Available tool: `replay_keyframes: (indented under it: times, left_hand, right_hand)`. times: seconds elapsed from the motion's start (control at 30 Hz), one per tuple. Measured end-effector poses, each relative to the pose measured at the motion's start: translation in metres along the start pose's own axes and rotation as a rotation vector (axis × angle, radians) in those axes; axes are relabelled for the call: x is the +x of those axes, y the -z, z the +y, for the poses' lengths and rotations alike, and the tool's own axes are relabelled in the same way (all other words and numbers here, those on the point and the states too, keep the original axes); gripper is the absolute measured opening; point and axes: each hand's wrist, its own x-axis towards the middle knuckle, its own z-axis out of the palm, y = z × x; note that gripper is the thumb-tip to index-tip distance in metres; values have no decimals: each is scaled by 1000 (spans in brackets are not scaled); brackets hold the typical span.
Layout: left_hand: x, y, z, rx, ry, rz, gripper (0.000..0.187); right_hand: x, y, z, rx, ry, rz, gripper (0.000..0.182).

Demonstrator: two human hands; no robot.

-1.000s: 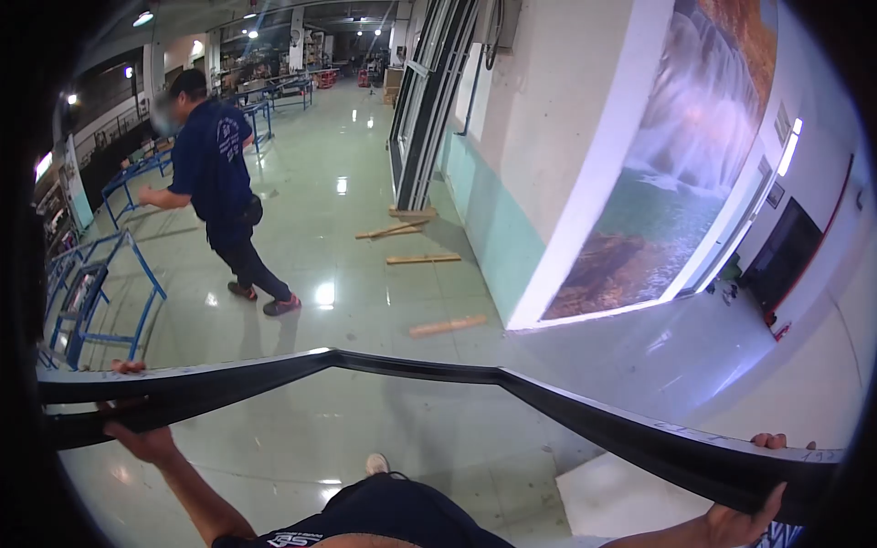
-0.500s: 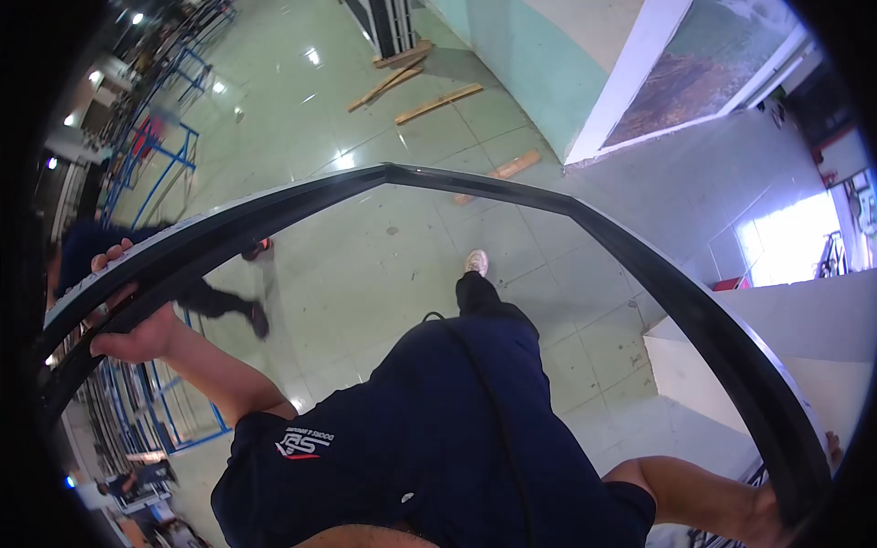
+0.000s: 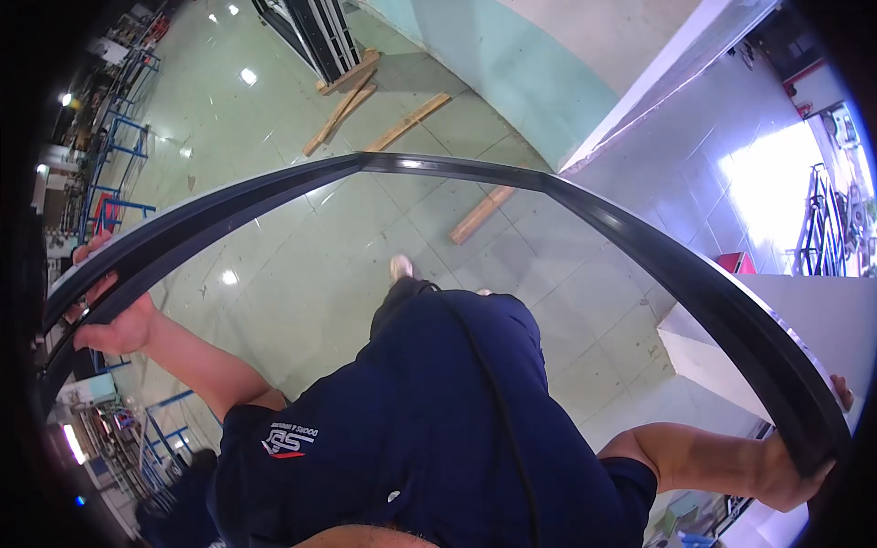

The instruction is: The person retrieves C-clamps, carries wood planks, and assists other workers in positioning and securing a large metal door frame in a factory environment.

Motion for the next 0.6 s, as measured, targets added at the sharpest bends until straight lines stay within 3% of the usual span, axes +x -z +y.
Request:
replay_keyframes:
  times: [0.03, 0.1, 0.17, 0.2, 0.27, 0.37, 0.6]
  left_hand:
    - [14, 6, -26, -19, 0, -2, 79]
    - [45, 15, -86, -27, 55, -47, 81]
    - [74, 19, -135, 73, 93, -151, 87]
    - [85, 20, -168, -57, 131, -79, 90]
    - [108, 1, -217, -125, 216, -3, 96]
    - [142, -17, -286, -155, 299, -60, 106]
    - [178, -73, -471, -337, 423, -287, 110]
  right_hand:
    - [-7, -18, 11, -13, -6, 11, 47]
    - [-14, -62, 36, -125, -9, 240, 53]
    - [-29, -84, 54, -58, -44, 156, 55]
    - [-37, -97, 62, 8, -94, 65, 57]
    - [-53, -150, 89, -68, -38, 197, 58]
    - [-73, -194, 119, -148, 15, 358, 57]
    - [-85, -244, 200, -177, -29, 449, 57]
